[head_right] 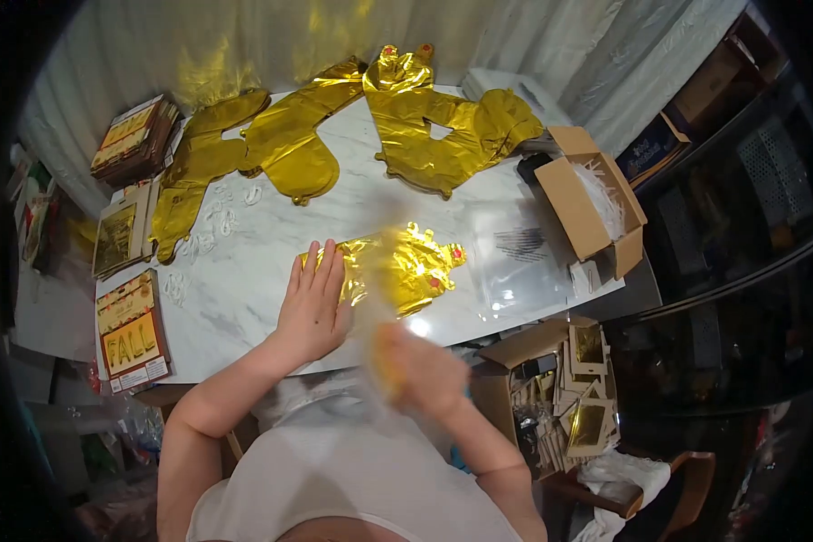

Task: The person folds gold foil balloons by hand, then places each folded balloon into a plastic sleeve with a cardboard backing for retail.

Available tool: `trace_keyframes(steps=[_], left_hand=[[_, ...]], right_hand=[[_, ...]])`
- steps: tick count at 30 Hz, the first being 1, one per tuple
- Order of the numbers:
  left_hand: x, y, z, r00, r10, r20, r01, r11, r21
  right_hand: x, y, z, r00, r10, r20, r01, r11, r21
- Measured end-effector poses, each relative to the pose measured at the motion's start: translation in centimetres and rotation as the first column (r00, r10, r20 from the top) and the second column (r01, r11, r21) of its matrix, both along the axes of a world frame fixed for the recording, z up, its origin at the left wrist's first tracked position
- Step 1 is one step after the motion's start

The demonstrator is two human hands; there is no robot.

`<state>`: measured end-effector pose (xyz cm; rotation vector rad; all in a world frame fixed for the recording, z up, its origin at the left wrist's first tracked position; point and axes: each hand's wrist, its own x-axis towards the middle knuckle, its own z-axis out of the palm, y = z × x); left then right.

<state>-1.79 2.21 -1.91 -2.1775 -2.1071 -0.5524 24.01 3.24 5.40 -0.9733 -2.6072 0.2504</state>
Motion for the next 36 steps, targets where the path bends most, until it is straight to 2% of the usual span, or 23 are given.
trace_keyframes(steps=[1, 2, 3, 4, 6, 8, 9, 10, 12, 14, 16, 18, 20, 22, 23, 24, 25, 28, 29, 30, 33, 34, 36], left_hand=[[-1.0, -0.4, -3.0, 0.797, -0.068, 0.600, 0.134, 0.989, -0.066], [-1.6, -0.8, -5.0, 0.274, -0.035, 0.961, 0.279, 0.959, -0.045], [-1.7, -1.1, -5.4, 0.284, -0.031, 0.958, 0.281, 0.958, -0.052], [-1.8, -1.4, -5.9, -0.217, 0.061, 0.974, 0.405, 0.914, 0.033], [-2.0, -1.3, -5.6, -0.888, 0.344, 0.306, 0.436, 0.842, 0.319], [-1.5, -1.1, -4.1, -0.864, 0.335, 0.375, 0.459, 0.831, 0.314], [-1.0, -1.2, -2.6, -0.496, 0.146, 0.856, 0.490, 0.861, 0.138], [-0.8, -1.1, -1.7, 0.100, -0.029, 0.995, 0.413, 0.911, -0.015], [-1.1, -0.4, -2.6, -0.028, -0.020, 0.999, 0.407, 0.913, 0.030], [-0.7, -0.7, -1.3, 0.529, -0.085, 0.844, 0.271, 0.960, -0.073], [-0.3, -1.0, 0.6, 0.466, -0.038, 0.884, 0.295, 0.948, -0.115], [-0.3, -0.3, 0.6, 0.656, -0.057, 0.753, 0.207, 0.972, -0.107], [0.4, 0.3, 3.5, 0.554, -0.063, 0.830, 0.204, 0.977, -0.062], [0.9, 0.6, 3.7, -0.434, 0.129, 0.892, 0.273, 0.962, -0.006], [0.9, 0.6, 3.9, -0.433, 0.113, 0.894, 0.266, 0.964, 0.007], [0.6, 0.5, 4.2, 0.274, -0.056, 0.960, 0.259, 0.966, -0.018], [0.1, 0.4, 4.5, 0.842, -0.170, 0.512, 0.223, 0.974, -0.043], [-0.5, 0.7, 4.1, 0.792, -0.003, 0.610, -0.008, 1.000, 0.015], [-1.9, 1.1, 4.0, 0.562, 0.200, 0.802, -0.036, 0.975, -0.218], [-2.6, 0.7, 4.1, 0.566, 0.220, 0.795, -0.047, 0.971, -0.235], [-3.2, 0.6, 4.7, 0.651, -0.021, 0.759, -0.359, 0.872, 0.333], [-2.9, 0.8, 6.0, 0.648, -0.028, 0.761, -0.358, 0.871, 0.337], [-1.9, 0.9, 8.6, 0.871, -0.197, 0.449, 0.202, 0.979, 0.036]], right_hand=[[-2.1, 0.8, -2.8, 0.970, 0.164, -0.177, -0.142, 0.982, 0.126], [-3.9, 1.4, -4.3, 0.884, 0.335, -0.326, -0.252, 0.929, 0.271], [-4.5, 1.5, -4.5, 0.882, 0.331, -0.337, -0.246, 0.931, 0.269], [-4.9, 1.4, -4.7, 0.881, 0.359, -0.308, -0.271, 0.917, 0.293], [-5.1, 1.6, -5.2, 0.878, 0.385, -0.284, -0.291, 0.902, 0.320], [-4.1, 2.1, -5.7, 0.914, 0.316, -0.256, -0.246, 0.931, 0.269], [-3.6, 2.4, -5.7, 0.912, 0.311, -0.267, -0.240, 0.933, 0.268], [-3.1, 3.0, -5.6, 0.926, 0.292, -0.241, -0.238, 0.944, 0.229], [-2.4, 4.1, -5.2, 0.932, 0.279, -0.231, -0.240, 0.953, 0.185], [-1.9, 4.4, -4.3, 0.963, 0.212, -0.166, -0.205, 0.977, 0.059], [-1.1, 4.4, -4.9, 0.962, 0.209, -0.178, -0.209, 0.978, 0.015], [-0.8, 4.6, -4.3, 0.957, 0.183, -0.225, -0.206, 0.975, -0.087], [-0.3, 4.6, -4.0, 0.965, 0.144, -0.218, -0.168, 0.981, -0.099], [-0.1, 5.0, -4.4, 0.988, 0.136, -0.075, -0.134, 0.991, 0.031], [-0.1, 5.0, -4.9, 0.989, 0.115, -0.090, -0.113, 0.993, 0.028], [-0.2, 5.1, -5.0, 0.986, 0.132, -0.098, -0.128, 0.991, 0.043], [-0.2, 5.1, -5.0, 0.984, 0.120, -0.135, -0.122, 0.993, -0.007], [-0.4, 5.4, -4.7, 0.974, 0.114, -0.194, -0.132, 0.988, -0.080], [-0.4, 5.3, -4.5, 0.978, 0.105, -0.182, -0.121, 0.989, -0.084], [-0.4, 5.2, -4.4, 0.981, 0.092, -0.169, -0.109, 0.990, -0.091], [-0.5, 5.2, -4.3, 0.981, 0.095, -0.166, -0.112, 0.989, -0.095], [-0.4, 5.2, -4.2, 0.982, 0.094, -0.162, -0.111, 0.989, -0.098], [-0.3, 5.2, -4.2, 0.984, 0.088, -0.154, -0.103, 0.990, -0.093]])
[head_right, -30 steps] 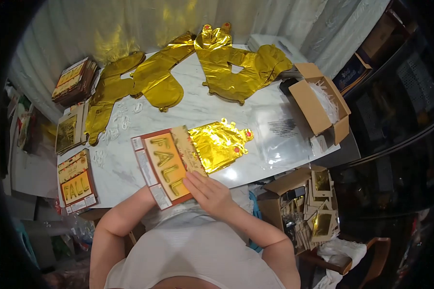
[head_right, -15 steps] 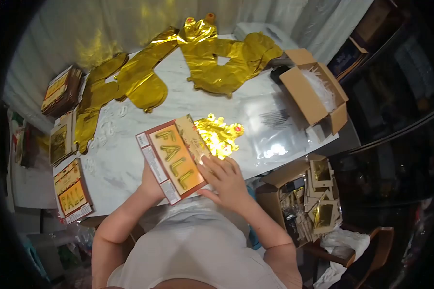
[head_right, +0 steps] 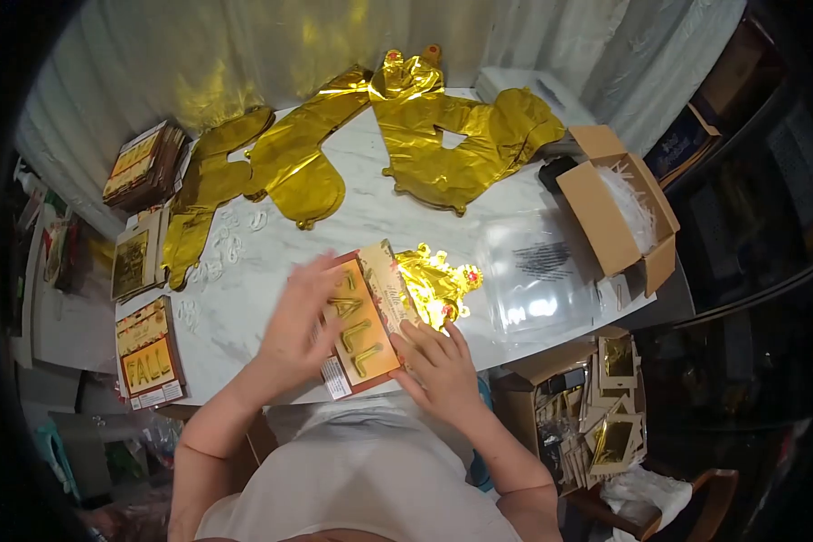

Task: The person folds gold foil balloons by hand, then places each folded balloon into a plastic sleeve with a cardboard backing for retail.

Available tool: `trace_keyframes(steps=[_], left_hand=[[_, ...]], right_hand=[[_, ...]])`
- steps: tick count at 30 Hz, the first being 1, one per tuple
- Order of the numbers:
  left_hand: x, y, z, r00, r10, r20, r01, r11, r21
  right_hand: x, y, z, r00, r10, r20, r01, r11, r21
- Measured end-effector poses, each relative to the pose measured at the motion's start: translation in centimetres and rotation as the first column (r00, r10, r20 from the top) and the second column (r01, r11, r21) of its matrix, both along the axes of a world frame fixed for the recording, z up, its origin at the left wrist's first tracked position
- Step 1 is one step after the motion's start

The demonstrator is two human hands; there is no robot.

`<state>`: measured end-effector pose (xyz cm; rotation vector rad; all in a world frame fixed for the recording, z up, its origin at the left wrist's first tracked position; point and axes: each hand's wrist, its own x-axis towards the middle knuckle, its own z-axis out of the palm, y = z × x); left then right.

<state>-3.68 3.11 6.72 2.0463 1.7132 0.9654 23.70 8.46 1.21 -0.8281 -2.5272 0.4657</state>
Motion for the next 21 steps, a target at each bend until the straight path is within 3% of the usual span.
trace_keyframes(steps=[1, 3, 6, 12, 18, 21], left_hand=[[0.7, 0.3, -0.2, 1.000, -0.004, -0.005, 0.004, 1.000, 0.007], [1.6, 0.6, -1.3, 0.916, -0.199, -0.349, 0.171, 0.979, -0.108], [1.0, 0.9, -3.1, 0.864, -0.233, -0.446, 0.176, 0.970, -0.165], [-0.2, 0.7, -3.5, 0.850, -0.250, -0.463, 0.200, 0.968, -0.154], [-0.2, 0.5, -3.2, 0.868, -0.225, -0.443, 0.162, 0.971, -0.176], [0.1, 0.6, -3.4, 0.875, -0.226, -0.429, 0.175, 0.972, -0.154]], right_hand=[[-0.1, -0.1, -0.1, 1.000, -0.003, 0.000, 0.003, 1.000, 0.001], [-0.1, -0.1, -0.1, 1.000, -0.005, -0.011, 0.005, 1.000, 0.006], [-0.2, 0.3, -0.1, 1.000, 0.014, -0.023, -0.015, 1.000, -0.004], [-0.1, 0.0, 0.7, 0.993, -0.064, -0.100, 0.053, 0.993, -0.104], [0.0, 0.4, 0.9, 0.998, -0.048, -0.036, 0.044, 0.993, -0.105], [0.4, 1.9, 2.3, 0.997, 0.011, -0.080, -0.027, 0.980, -0.198]])
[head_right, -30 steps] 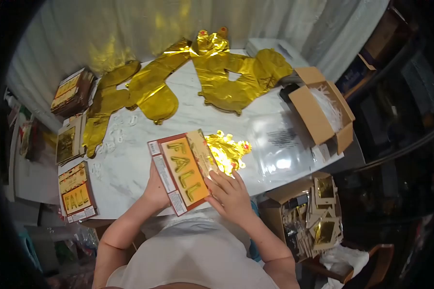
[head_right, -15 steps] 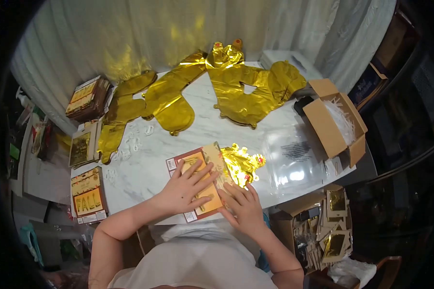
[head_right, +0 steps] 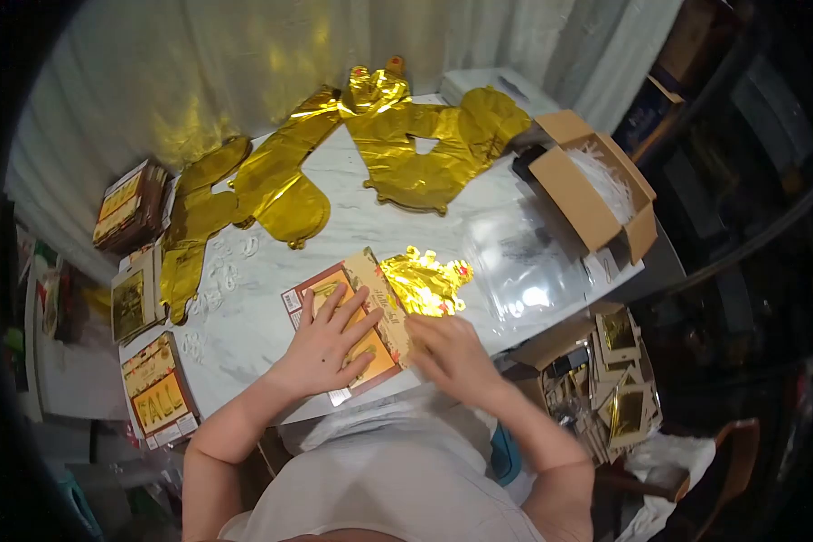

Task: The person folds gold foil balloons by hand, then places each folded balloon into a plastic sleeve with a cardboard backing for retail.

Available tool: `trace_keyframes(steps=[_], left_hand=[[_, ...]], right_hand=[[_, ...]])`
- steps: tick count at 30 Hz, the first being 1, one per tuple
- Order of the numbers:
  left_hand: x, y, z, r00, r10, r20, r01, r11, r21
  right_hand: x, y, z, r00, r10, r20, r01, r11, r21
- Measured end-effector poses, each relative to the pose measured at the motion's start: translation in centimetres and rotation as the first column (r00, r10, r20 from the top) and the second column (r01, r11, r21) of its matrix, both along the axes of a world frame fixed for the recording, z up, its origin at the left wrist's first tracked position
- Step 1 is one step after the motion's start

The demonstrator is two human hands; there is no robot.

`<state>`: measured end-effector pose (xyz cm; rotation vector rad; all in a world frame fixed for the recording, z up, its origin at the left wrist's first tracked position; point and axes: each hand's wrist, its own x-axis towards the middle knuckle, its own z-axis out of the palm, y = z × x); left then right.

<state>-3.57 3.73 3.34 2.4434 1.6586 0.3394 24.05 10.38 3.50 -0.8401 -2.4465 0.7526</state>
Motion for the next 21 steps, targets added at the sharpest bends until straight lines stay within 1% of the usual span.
trace_keyframes(steps=[2, 3, 4, 6, 8, 9, 10, 11, 12, 14, 15, 17, 21], left_hand=[[0.3, -0.1, -0.2, 1.000, 0.012, -0.006, -0.012, 1.000, 0.013], [0.2, -0.1, -0.2, 1.000, -0.015, 0.000, 0.015, 1.000, 0.005], [0.2, -0.1, -0.3, 1.000, -0.001, 0.012, 0.001, 1.000, 0.010], [0.2, -0.2, -0.5, 1.000, 0.011, 0.028, -0.012, 0.999, 0.032], [0.1, -0.2, -0.8, 1.000, 0.006, 0.019, -0.007, 0.999, 0.039], [0.1, -0.2, -1.0, 1.000, 0.015, 0.007, -0.015, 0.999, 0.043], [0.2, -0.3, -1.1, 1.000, 0.016, 0.012, -0.016, 0.999, 0.041], [0.2, -0.3, -1.2, 1.000, 0.017, 0.021, -0.018, 0.998, 0.053], [0.1, -0.3, -1.2, 0.999, 0.019, 0.028, -0.021, 0.998, 0.067], [0.1, -0.2, -1.3, 1.000, 0.020, 0.021, -0.021, 0.997, 0.069], [0.0, -0.2, -1.3, 1.000, 0.016, 0.015, -0.017, 0.997, 0.070], [0.1, -0.3, -1.3, 1.000, 0.019, 0.022, -0.021, 0.997, 0.073], [-0.1, -0.2, -1.3, 0.999, 0.016, 0.041, -0.019, 0.998, 0.068]], right_hand=[[-0.4, 3.2, 1.7, 0.999, 0.036, 0.034, -0.028, 0.976, -0.215], [-0.8, 4.9, 0.5, 0.998, -0.010, -0.068, 0.015, 0.998, 0.067], [-0.1, 5.1, -1.0, 0.998, -0.001, -0.070, 0.013, 0.986, 0.166], [-2.7, 10.2, 1.3, 0.998, -0.004, 0.067, -0.002, 0.996, 0.090], [-4.0, 13.2, -0.3, 0.985, 0.035, 0.170, -0.046, 0.997, 0.061], [-4.9, 14.0, 0.5, 0.984, 0.033, 0.174, -0.045, 0.997, 0.063], [-5.9, 14.6, 1.4, 0.920, -0.018, 0.393, 0.027, 1.000, -0.015], [-6.8, 14.9, 2.0, 0.804, -0.045, 0.593, 0.110, 0.991, -0.075], [-7.4, 15.3, 1.8, 0.803, -0.040, 0.594, 0.105, 0.992, -0.075], [-8.3, 16.0, 1.4, 0.698, -0.060, 0.714, 0.102, 0.995, -0.016], [-8.6, 16.3, 1.2, 0.698, -0.057, 0.714, 0.097, 0.995, -0.015], [-8.7, 16.8, 0.5, 0.757, -0.041, 0.652, 0.141, 0.985, -0.102], [-9.6, 17.7, -0.2, 0.735, -0.009, 0.678, 0.149, 0.978, -0.148]])
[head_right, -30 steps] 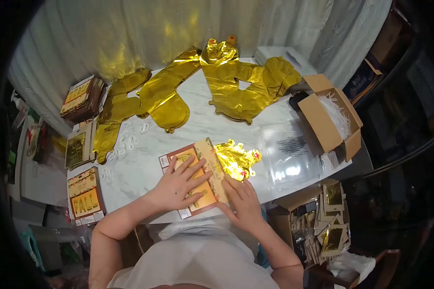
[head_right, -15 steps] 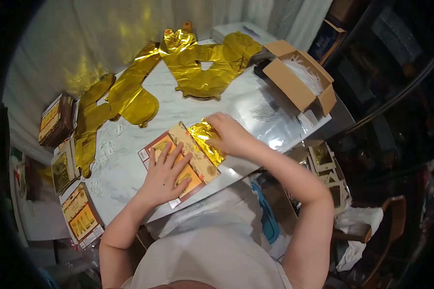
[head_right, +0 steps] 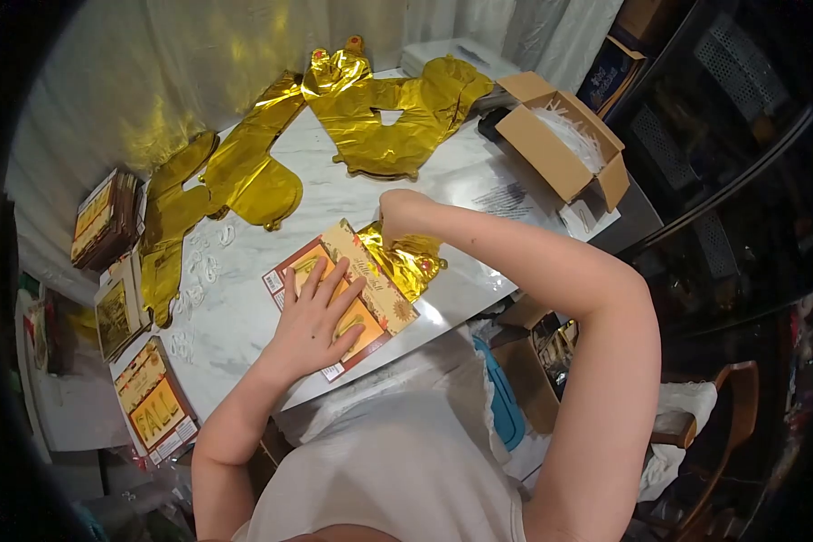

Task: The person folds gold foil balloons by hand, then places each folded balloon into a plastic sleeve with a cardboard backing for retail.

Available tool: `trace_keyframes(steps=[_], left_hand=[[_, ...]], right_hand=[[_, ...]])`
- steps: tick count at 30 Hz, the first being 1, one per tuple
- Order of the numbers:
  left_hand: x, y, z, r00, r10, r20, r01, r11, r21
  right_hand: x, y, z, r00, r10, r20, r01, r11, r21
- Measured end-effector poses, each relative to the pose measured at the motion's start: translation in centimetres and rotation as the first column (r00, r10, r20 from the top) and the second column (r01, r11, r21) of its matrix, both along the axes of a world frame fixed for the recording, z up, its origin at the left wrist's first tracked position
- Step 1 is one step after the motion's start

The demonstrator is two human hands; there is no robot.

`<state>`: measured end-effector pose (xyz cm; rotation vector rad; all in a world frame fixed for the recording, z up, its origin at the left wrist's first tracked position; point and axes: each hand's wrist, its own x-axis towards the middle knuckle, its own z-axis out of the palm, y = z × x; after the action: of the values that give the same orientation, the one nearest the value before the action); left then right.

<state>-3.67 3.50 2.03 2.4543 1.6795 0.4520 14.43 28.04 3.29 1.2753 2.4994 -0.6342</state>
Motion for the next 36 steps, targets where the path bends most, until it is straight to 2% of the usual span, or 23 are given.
trace_keyframes(steps=[2, 5, 9, 11, 15, 18, 20, 25, 27, 28, 29, 30, 32, 33, 34, 36], left_hand=[[-0.1, 0.0, 0.0, 1.000, -0.002, 0.010, 0.002, 1.000, -0.007], [-0.3, 0.0, 0.1, 1.000, -0.002, 0.023, 0.002, 1.000, -0.016], [-0.2, -0.2, 0.4, 1.000, 0.007, 0.021, -0.006, 1.000, -0.024], [-0.2, -0.2, 0.5, 1.000, 0.010, 0.014, -0.010, 0.999, -0.031], [-0.2, -0.1, 0.6, 1.000, 0.016, 0.008, -0.016, 0.999, -0.045], [-0.1, -0.1, 0.7, 1.000, 0.015, -0.003, -0.015, 0.999, -0.040], [-0.2, 0.0, 0.3, 1.000, 0.009, 0.010, -0.009, 1.000, -0.015], [-0.7, 0.2, -1.2, 1.000, 0.005, 0.025, -0.005, 1.000, -0.006], [-0.9, 0.3, -1.7, 0.938, 0.066, 0.340, -0.055, 0.998, -0.040], [-1.0, 0.5, -1.7, 0.938, 0.071, 0.339, -0.060, 0.997, -0.043], [-1.1, 0.7, -1.6, 0.908, 0.027, 0.418, -0.047, 0.998, 0.040], [-1.1, 0.8, -1.6, 0.871, -0.026, 0.491, -0.040, 0.992, 0.123], [-1.1, 0.7, -1.5, 0.863, -0.035, 0.503, -0.031, 0.992, 0.122], [-1.1, 0.5, -0.9, 0.912, -0.021, 0.411, -0.021, 0.995, 0.098], [-1.2, 0.4, -0.6, 0.950, -0.008, 0.313, -0.015, 0.997, 0.072], [-1.3, 0.5, -1.0, 0.962, -0.015, 0.271, 0.003, 0.999, 0.045]], right_hand=[[-0.4, 0.3, 0.1, 0.996, -0.004, 0.093, 0.009, 0.999, -0.046], [-0.7, 0.5, 1.2, 0.991, 0.020, 0.134, -0.006, 0.994, -0.109], [-0.9, 1.7, 0.8, 0.991, 0.064, 0.120, -0.045, 0.988, -0.151], [-1.4, 2.2, 1.2, 0.976, 0.105, 0.191, -0.056, 0.967, -0.247], [-1.7, 1.4, 4.1, 0.986, 0.069, 0.154, -0.011, 0.937, -0.350], [-3.0, 0.2, 5.9, 0.974, 0.103, 0.203, -0.008, 0.906, -0.423], [-4.0, -0.5, 5.9, 0.993, -0.014, 0.118, 0.090, 0.738, -0.669], [-5.9, -2.8, 3.2, 0.994, 0.003, 0.108, 0.068, 0.760, -0.647], [-6.2, -3.4, 3.3, 0.993, -0.017, 0.119, 0.093, 0.731, -0.676], [-6.3, -3.8, 3.7, 0.991, -0.040, 0.131, 0.121, 0.702, -0.701], [-6.1, -4.6, 3.9, 0.985, -0.133, 0.108, 0.171, 0.738, -0.653], [-5.8, -4.6, 3.7, 0.985, -0.133, 0.107, 0.170, 0.737, -0.654], [-5.0, -4.4, 3.0, 0.982, -0.186, -0.026, 0.113, 0.700, -0.705], [-4.6, -4.5, 1.3, 0.964, -0.243, -0.112, 0.107, 0.735, -0.669], [-4.0, -4.8, 0.4, 0.965, -0.240, -0.111, 0.106, 0.736, -0.668], [-1.9, -5.3, -0.7, 0.807, -0.469, -0.359, 0.047, 0.657, -0.753]])
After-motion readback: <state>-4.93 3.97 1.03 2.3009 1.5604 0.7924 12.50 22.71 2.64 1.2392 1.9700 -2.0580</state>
